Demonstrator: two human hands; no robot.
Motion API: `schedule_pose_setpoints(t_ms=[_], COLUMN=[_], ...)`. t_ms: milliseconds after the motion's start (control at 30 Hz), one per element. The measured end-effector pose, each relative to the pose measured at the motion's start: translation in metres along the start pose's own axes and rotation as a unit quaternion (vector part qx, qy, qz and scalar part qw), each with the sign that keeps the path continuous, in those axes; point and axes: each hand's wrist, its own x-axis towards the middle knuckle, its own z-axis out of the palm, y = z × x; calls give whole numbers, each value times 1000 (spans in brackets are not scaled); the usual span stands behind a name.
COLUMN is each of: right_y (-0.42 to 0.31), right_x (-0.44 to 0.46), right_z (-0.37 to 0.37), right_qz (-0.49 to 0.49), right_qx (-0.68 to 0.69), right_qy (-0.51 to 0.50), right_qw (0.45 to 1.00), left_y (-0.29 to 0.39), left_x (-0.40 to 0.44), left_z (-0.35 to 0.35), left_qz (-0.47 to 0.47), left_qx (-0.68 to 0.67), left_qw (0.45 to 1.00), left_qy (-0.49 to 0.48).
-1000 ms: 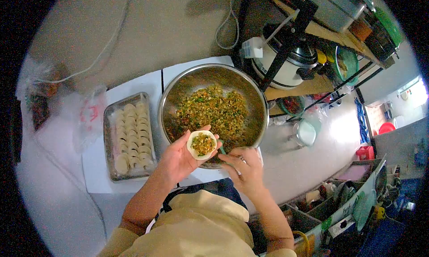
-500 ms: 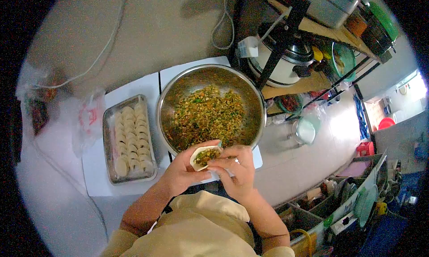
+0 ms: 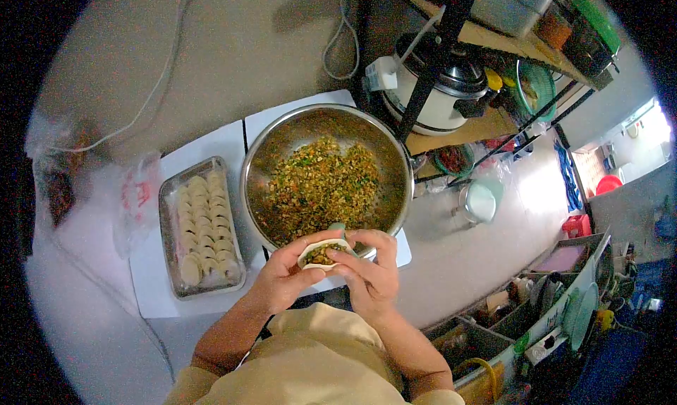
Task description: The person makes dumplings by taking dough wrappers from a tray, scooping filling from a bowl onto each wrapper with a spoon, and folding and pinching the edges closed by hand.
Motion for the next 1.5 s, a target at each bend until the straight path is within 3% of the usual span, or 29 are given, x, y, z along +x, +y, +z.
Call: schedule_pose_setpoints(t_ms=[200,400,633,700,800,900,1233,1333,1433,1500], right_y=[-3,1,-3,-4,3,6,12,1,-1,-3], right_x=[13,15,19,14,10,9,7,19,21,24], right_z=[-2,4,7,10,12,12,16,9,9,9], right_qz=[-32,-26,-27,46,70,53,39,52,42,49], right_qx=[-61,-10,-41,48,90,91,96,8,10,43], right_qy=[-41,-29,-58,9,52,30,32,-28,-27,-18], right_qw=[997,999,997,998,992,994,994,998,999,998], left_y=[0,-1,0,-1,-6,-3,-5,-5,-1,8], left_x=[4,2,0,0,3,2,5,4,4,2], left_z=[-2,-3,-7,-8,-6,-6,1,2,5,9], left_qz=[49,57,27,38,86,108,101,71,77,31], left_qx=[89,96,106,87,7,71,37,104,127,149], left_qw=[995,993,993,993,991,987,992,987,983,978], left_qy=[9,29,46,73,103,101,71,95,111,141])
